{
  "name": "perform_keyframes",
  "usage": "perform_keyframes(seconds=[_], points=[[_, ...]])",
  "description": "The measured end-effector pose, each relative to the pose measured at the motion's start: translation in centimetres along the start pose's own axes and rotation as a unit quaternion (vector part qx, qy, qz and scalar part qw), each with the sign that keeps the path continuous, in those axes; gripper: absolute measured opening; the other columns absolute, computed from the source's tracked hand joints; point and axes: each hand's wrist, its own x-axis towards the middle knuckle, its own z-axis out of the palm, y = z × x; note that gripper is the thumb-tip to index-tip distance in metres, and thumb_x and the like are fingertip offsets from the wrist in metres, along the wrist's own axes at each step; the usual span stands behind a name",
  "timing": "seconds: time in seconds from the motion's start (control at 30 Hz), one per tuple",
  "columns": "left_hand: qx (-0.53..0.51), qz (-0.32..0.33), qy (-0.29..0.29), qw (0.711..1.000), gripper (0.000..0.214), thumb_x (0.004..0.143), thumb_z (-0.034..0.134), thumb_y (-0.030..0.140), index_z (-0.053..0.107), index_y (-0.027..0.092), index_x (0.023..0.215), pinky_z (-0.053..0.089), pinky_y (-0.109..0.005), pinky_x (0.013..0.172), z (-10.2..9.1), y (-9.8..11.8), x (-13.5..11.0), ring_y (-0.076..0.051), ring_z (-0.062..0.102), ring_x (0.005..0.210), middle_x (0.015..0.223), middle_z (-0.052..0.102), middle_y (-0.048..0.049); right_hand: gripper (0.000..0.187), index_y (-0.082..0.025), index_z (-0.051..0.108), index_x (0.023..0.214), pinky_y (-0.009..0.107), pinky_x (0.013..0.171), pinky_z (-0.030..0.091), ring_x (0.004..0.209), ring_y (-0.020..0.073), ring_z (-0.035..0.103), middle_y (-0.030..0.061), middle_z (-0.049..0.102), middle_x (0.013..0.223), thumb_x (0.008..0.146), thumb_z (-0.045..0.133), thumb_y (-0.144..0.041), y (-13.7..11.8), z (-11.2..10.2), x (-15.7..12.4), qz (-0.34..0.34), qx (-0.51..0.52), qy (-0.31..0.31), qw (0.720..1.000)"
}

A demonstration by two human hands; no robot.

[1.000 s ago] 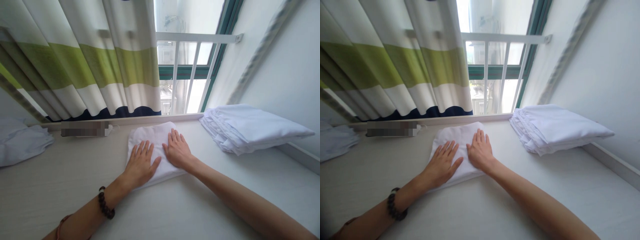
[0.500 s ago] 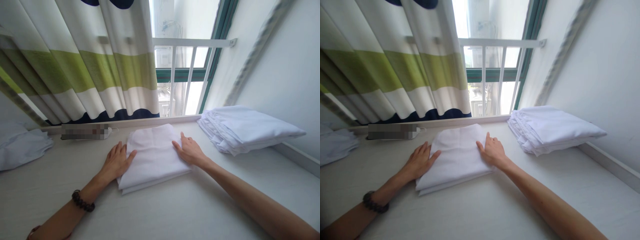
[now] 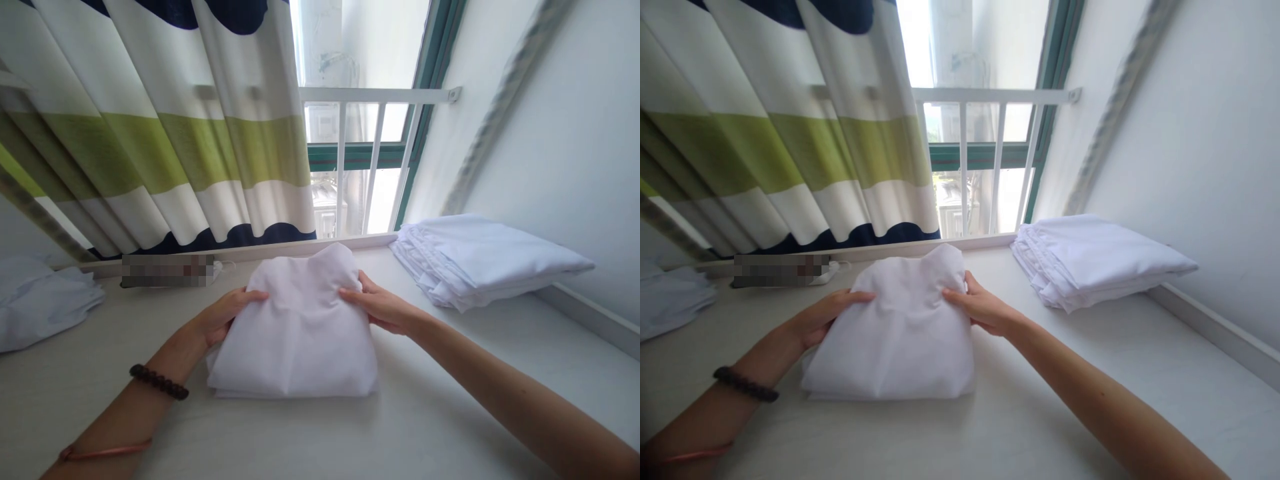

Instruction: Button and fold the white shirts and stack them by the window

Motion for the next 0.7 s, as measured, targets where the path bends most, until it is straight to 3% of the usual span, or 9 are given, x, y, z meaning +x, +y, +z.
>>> perform_keyframes(seconds=[0.1,0.2,0.3,0.4,0.57,0.63,0.7], points=[[-0.045,-0.024,-0.105,0.993,0.046,0.071,0.066,0.035,0.06,0.015,0.112,0.057,-0.039,0.079,1.9,-0.5,0.7,-0.029,0.07,0.086,0.091,0.073,-0.0103,0.06,-0.021,0.041,0.131,0.031,0.079,0.057,0.098,0.0207,0.065,0.0113,0.062,0.121,0.08,0.068,-0.034,-1.5,-1.9,-0.5,-0.036,0.013,0.038,0.999],[-0.093,0.027,-0.14,0.985,0.065,0.066,0.073,0.022,0.048,0.017,0.126,0.058,-0.035,0.072,5.6,0.2,2.5,-0.025,0.07,0.078,0.095,0.071,-0.0083,0.046,-0.016,0.054,0.119,0.028,0.075,0.058,0.092,0.0206,0.066,0.012,0.066,0.112,0.078,0.07,-0.03,-4.2,-5.2,-0.9,-0.043,-0.016,0.072,0.996],[-0.147,0.128,-0.14,0.971,0.073,0.069,0.072,0.017,0.038,0.025,0.133,0.058,-0.032,0.072,10.1,2.9,4.7,-0.021,0.069,0.081,0.106,0.067,-0.006,0.036,-0.015,0.061,0.109,0.026,0.07,0.058,0.087,0.0195,0.067,0.0114,0.069,0.105,0.077,0.072,-0.027,-7.8,-9.2,-2.0,-0.077,-0.073,0.113,0.988],[-0.194,0.203,-0.177,0.943,0.071,0.073,0.066,0.017,0.033,0.026,0.135,0.057,-0.031,0.072,14.0,7.3,6.5,-0.021,0.067,0.087,0.113,0.063,-0.0068,0.033,-0.013,0.064,0.105,0.024,0.064,0.057,0.077,0.0176,0.067,0.0113,0.07,0.098,0.075,0.073,-0.024,-12.2,-13.4,-4.1,-0.11,-0.134,0.164,0.971],[-0.203,0.292,-0.252,0.9,0.08,0.069,0.063,0.008,0.026,0.028,0.137,0.055,-0.027,0.062,19.8,15.1,8.9,-0.015,0.064,0.071,0.111,0.06,-0.0066,0.036,-0.016,0.068,0.103,0.029,0.062,0.057,0.074,0.02,0.067,0.0077,0.071,0.089,0.073,0.075,-0.035,-19.9,-21.4,-7.8,-0.115,-0.28,0.319,0.898],[-0.195,0.301,-0.261,0.896,0.084,0.068,0.065,0.008,0.023,0.029,0.138,0.054,-0.025,0.061,22.5,16.9,10.2,-0.013,0.063,0.07,0.113,0.059,-0.0068,0.039,-0.018,0.068,0.104,0.031,0.066,0.056,0.079,0.0215,0.067,0.0068,0.071,0.091,0.072,0.075,-0.04,-21.3,-25.0,-8.3,-0.092,-0.326,0.35,0.873],[-0.174,0.267,-0.219,0.922,0.091,0.068,0.067,0.011,0.016,0.03,0.141,0.054,-0.024,0.058,25.5,17.0,11.7,-0.013,0.062,0.07,0.117,0.057,-0.0089,0.04,-0.017,0.069,0.102,0.033,0.066,0.055,0.079,0.0222,0.067,0.0079,0.071,0.09,0.071,0.075,-0.041,-20.5,-28.3,-8.1,-0.068,-0.377,0.396,0.834]])
